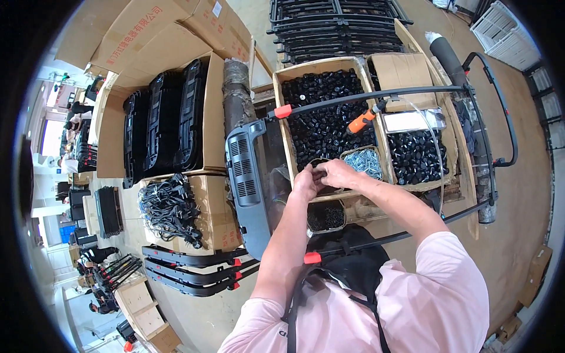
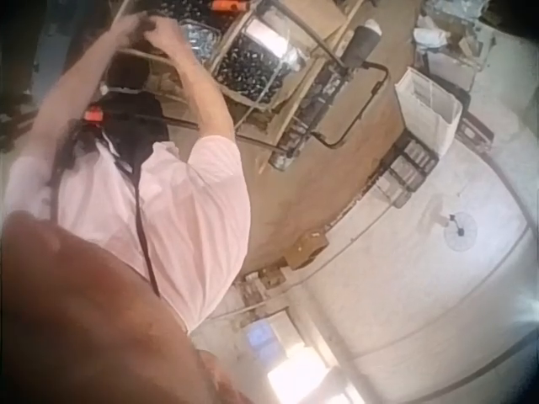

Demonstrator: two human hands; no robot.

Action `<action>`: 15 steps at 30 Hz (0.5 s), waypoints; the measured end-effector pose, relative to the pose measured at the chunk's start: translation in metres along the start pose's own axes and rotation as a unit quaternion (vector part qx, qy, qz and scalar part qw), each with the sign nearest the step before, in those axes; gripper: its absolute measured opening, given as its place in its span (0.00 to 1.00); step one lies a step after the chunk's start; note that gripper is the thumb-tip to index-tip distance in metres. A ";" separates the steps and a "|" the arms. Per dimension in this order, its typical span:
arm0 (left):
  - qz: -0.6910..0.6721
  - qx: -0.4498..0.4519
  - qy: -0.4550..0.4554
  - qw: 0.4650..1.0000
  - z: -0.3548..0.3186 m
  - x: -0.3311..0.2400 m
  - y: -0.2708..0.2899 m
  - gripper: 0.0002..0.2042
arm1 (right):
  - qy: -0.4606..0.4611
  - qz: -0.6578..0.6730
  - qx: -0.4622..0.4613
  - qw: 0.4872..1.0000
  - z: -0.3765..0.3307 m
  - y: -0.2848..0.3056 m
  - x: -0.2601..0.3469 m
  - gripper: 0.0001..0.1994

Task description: Assembling the plastic housing and internal wiring of a leaf blower or similar power tool component.

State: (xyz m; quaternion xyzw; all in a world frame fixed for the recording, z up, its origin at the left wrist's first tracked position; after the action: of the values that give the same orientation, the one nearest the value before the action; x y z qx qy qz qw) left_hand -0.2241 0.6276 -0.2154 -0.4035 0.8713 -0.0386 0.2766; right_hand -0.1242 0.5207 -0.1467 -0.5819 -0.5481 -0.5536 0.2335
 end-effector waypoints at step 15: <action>-0.102 0.148 -0.075 0.981 -0.037 -0.017 -0.005 0.19 | -0.188 0.328 -0.372 0.848 0.024 0.096 -0.070 0.23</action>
State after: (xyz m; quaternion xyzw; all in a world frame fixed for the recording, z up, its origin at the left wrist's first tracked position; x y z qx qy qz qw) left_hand -0.2311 0.6309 -0.1752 -0.4470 0.7868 -0.1645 0.3926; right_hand -0.0142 0.4871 -0.1841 -0.8641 -0.1115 -0.4871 0.0602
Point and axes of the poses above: each hand's wrist, its own z-axis towards the middle knuckle, its own y-axis out of the back of the hand, x = y × z, the point moved 3 cm from there along z, towards the middle knuckle, and after that the axes turned 12 degrees about z, right-handed, at the moved point
